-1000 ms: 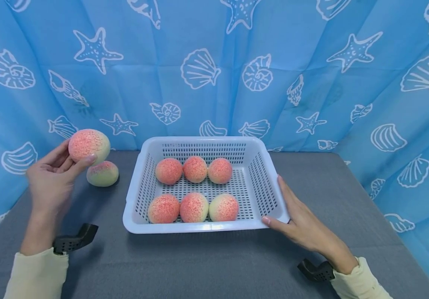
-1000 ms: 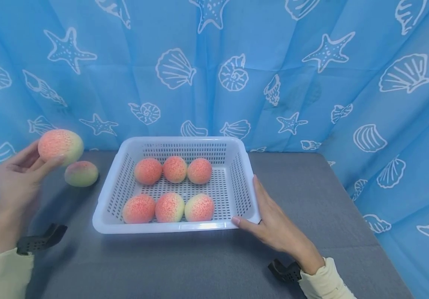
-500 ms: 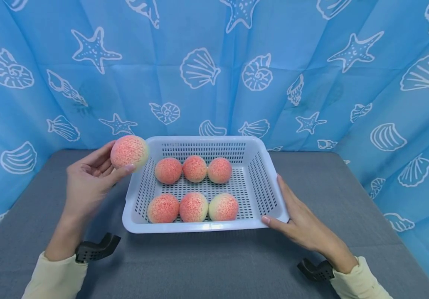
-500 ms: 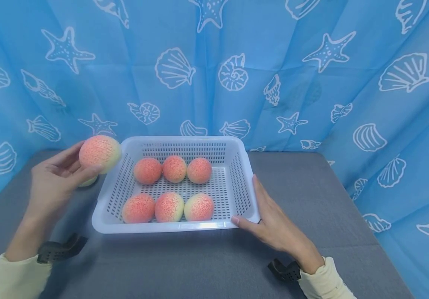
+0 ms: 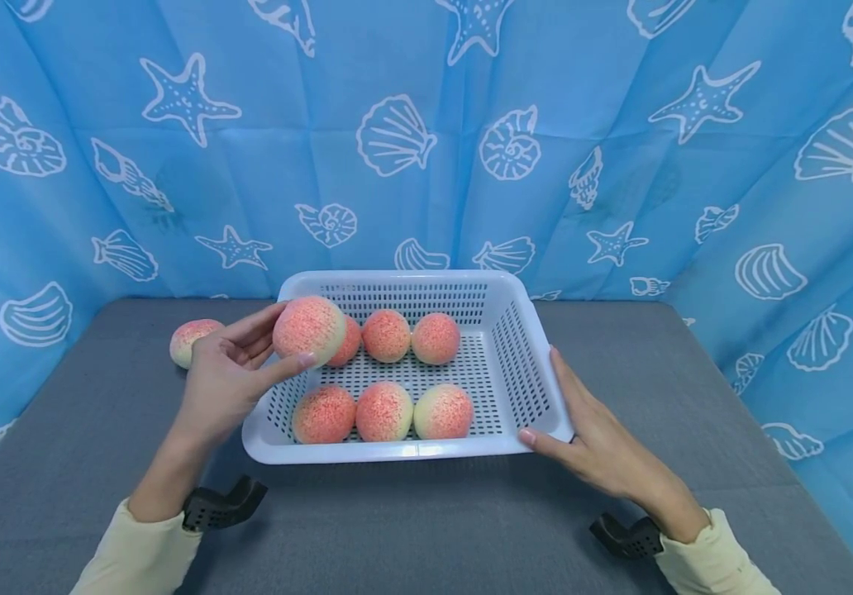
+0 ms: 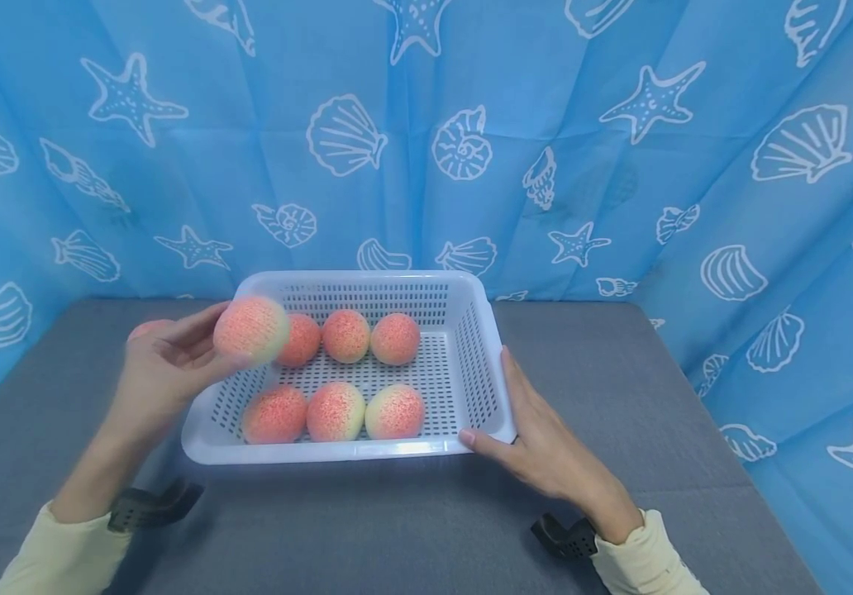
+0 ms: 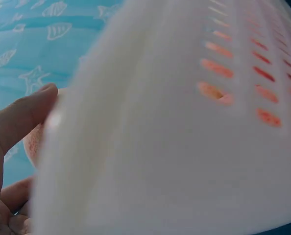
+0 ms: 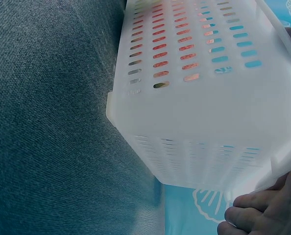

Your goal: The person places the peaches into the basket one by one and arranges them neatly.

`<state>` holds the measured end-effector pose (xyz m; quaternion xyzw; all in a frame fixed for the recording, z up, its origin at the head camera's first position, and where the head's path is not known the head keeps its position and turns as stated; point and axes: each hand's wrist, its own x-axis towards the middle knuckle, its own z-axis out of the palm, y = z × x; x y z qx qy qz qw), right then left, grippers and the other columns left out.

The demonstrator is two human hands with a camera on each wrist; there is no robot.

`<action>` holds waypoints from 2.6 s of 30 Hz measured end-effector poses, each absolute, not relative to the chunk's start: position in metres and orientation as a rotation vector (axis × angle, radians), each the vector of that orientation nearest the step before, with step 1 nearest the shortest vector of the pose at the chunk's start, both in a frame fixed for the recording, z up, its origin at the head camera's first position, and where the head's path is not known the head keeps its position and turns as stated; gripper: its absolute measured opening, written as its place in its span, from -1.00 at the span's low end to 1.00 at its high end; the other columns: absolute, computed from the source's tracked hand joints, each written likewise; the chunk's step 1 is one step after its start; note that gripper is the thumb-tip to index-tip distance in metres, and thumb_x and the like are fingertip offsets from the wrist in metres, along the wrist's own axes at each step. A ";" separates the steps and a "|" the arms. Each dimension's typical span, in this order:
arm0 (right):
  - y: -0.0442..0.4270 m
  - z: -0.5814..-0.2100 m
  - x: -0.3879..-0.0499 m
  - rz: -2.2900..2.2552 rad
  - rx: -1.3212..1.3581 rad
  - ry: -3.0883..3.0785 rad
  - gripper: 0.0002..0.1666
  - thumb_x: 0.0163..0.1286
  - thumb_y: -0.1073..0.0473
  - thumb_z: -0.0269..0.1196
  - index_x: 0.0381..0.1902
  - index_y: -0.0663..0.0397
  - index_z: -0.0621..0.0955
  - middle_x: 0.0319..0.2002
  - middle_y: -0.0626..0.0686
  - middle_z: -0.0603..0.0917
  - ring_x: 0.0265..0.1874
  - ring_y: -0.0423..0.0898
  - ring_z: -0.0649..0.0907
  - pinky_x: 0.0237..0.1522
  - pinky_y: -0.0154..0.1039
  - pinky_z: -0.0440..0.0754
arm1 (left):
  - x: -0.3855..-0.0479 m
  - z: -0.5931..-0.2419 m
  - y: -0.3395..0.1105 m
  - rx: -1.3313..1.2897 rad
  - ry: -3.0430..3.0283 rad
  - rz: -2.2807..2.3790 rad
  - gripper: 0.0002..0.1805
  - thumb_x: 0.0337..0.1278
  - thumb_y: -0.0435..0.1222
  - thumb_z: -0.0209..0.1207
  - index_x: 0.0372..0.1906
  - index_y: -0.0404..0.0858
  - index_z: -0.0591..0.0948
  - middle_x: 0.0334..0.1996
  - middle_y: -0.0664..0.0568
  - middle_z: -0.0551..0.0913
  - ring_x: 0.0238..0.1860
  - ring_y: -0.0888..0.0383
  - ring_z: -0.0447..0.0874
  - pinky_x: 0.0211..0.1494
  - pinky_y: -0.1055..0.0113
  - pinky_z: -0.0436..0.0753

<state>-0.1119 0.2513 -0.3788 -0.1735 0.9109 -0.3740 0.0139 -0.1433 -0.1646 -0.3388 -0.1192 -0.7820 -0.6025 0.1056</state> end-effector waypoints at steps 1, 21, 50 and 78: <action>0.251 -0.379 -0.112 -1.168 -0.544 2.834 0.31 0.37 0.01 0.41 0.64 -0.35 -0.31 0.47 0.34 0.22 0.02 0.16 0.68 -0.26 -0.14 0.74 | -0.144 -0.340 -0.164 -0.361 -2.311 -1.786 -0.21 0.13 -0.35 0.46 0.45 -0.38 0.39 0.34 -0.18 0.51 0.35 -0.09 0.49 0.15 0.46 0.50; 0.252 -0.379 -0.112 -1.162 -0.568 2.842 0.31 0.37 0.03 0.41 0.64 -0.32 -0.32 0.46 0.36 0.22 0.01 0.14 0.68 -0.25 -0.18 0.72 | -0.143 -0.344 -0.154 -0.421 -2.450 -1.796 -0.20 0.10 -0.25 0.49 0.43 -0.35 0.43 0.35 -0.18 0.49 0.37 -0.04 0.47 0.25 0.34 0.47; 0.252 -0.376 -0.112 -1.166 -0.570 2.833 0.29 0.39 -0.01 0.40 0.63 -0.39 -0.32 0.44 0.36 0.24 0.03 0.17 0.68 -0.24 -0.15 0.74 | -0.149 -0.344 -0.125 -0.386 -2.704 -1.620 -0.21 0.20 -0.31 0.41 0.47 -0.43 0.33 0.41 -0.23 0.42 0.45 -0.12 0.34 0.41 -0.06 0.36; 0.252 -0.376 -0.112 -1.176 -0.575 2.832 0.29 0.38 -0.01 0.40 0.64 -0.37 -0.30 0.41 0.36 0.29 0.01 0.15 0.69 -0.24 -0.17 0.73 | -0.151 -0.347 -0.115 -0.276 -2.969 -1.184 -0.13 0.37 0.03 0.24 0.50 -0.46 0.24 0.26 -0.29 0.53 0.20 -0.11 0.59 0.20 -0.14 0.55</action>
